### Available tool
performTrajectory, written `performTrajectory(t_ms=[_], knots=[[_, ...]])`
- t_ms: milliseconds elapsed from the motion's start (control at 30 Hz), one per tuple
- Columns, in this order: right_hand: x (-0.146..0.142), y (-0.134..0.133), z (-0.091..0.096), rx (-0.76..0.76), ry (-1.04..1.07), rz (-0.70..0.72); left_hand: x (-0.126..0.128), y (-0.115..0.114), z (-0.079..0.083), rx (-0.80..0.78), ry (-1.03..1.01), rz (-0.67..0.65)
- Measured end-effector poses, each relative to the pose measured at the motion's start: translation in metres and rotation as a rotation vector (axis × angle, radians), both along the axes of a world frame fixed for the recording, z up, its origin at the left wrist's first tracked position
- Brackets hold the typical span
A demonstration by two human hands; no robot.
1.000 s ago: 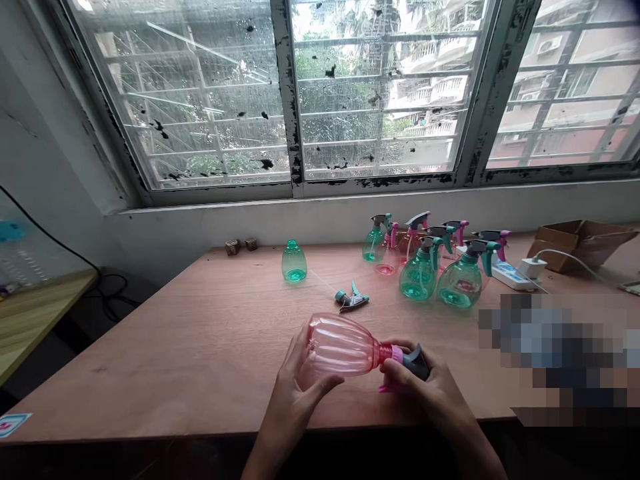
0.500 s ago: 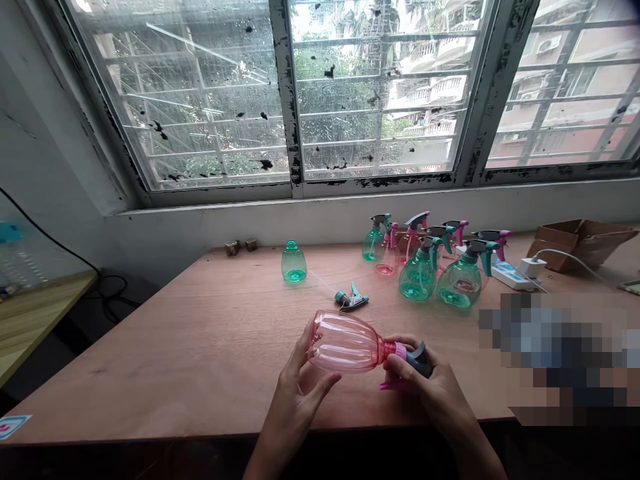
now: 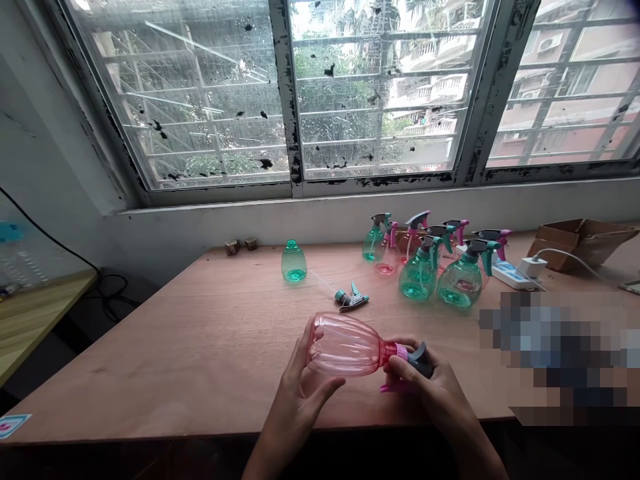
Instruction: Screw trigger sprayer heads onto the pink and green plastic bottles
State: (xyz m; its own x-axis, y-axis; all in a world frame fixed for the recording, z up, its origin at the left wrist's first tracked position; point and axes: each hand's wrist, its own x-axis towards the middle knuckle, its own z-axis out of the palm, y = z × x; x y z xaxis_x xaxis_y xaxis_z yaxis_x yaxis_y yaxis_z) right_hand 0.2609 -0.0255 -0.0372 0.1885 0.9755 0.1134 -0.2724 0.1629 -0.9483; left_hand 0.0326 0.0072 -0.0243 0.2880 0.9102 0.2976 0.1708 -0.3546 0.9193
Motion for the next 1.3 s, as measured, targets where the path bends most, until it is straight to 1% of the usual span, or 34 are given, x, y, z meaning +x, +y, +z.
performTrajectory(t_ms=[67, 267, 400, 500, 700, 767, 900, 1000, 1167, 1300], knots=[[-0.0001, -0.0005, 0.0004, 0.009, -0.008, 0.004, -0.0005, -0.0009, -0.0006, 0.000, -0.002, -0.008], [-0.0020, -0.0025, 0.0029, -0.007, -0.093, -0.011, 0.0004, 0.0002, 0.0007, -0.103, -0.108, -0.039], [-0.0012, -0.0008, 0.0012, -0.008, -0.043, -0.020, 0.0018, -0.0010, 0.0035, -0.054, -0.060, -0.018], [-0.0008, 0.0002, -0.0003, -0.009, -0.023, -0.029, 0.0014, -0.0020, 0.0019, -0.014, -0.027, 0.001], [-0.0019, -0.0008, 0.0020, 0.013, -0.146, -0.006, 0.0002, 0.0021, -0.0062, -0.133, -0.087, 0.025], [-0.0020, -0.0002, 0.0034, 0.003, -0.153, -0.007, 0.0009, 0.0031, -0.0059, -0.126, -0.085, 0.028], [-0.0020, 0.0023, 0.0039, 0.000, -0.088, -0.028, 0.0028, 0.0016, -0.0013, -0.046, -0.032, 0.032], [-0.0019, 0.0031, 0.0034, -0.004, -0.076, -0.041, 0.0032, -0.0001, -0.0004, -0.017, -0.018, 0.033], [-0.0020, 0.0010, 0.0046, 0.003, -0.125, -0.007, 0.0024, 0.0014, -0.0048, -0.069, -0.058, 0.016], [-0.0018, 0.0006, 0.0046, -0.004, -0.109, 0.001, 0.0037, 0.0043, -0.0049, -0.071, -0.069, 0.044]])
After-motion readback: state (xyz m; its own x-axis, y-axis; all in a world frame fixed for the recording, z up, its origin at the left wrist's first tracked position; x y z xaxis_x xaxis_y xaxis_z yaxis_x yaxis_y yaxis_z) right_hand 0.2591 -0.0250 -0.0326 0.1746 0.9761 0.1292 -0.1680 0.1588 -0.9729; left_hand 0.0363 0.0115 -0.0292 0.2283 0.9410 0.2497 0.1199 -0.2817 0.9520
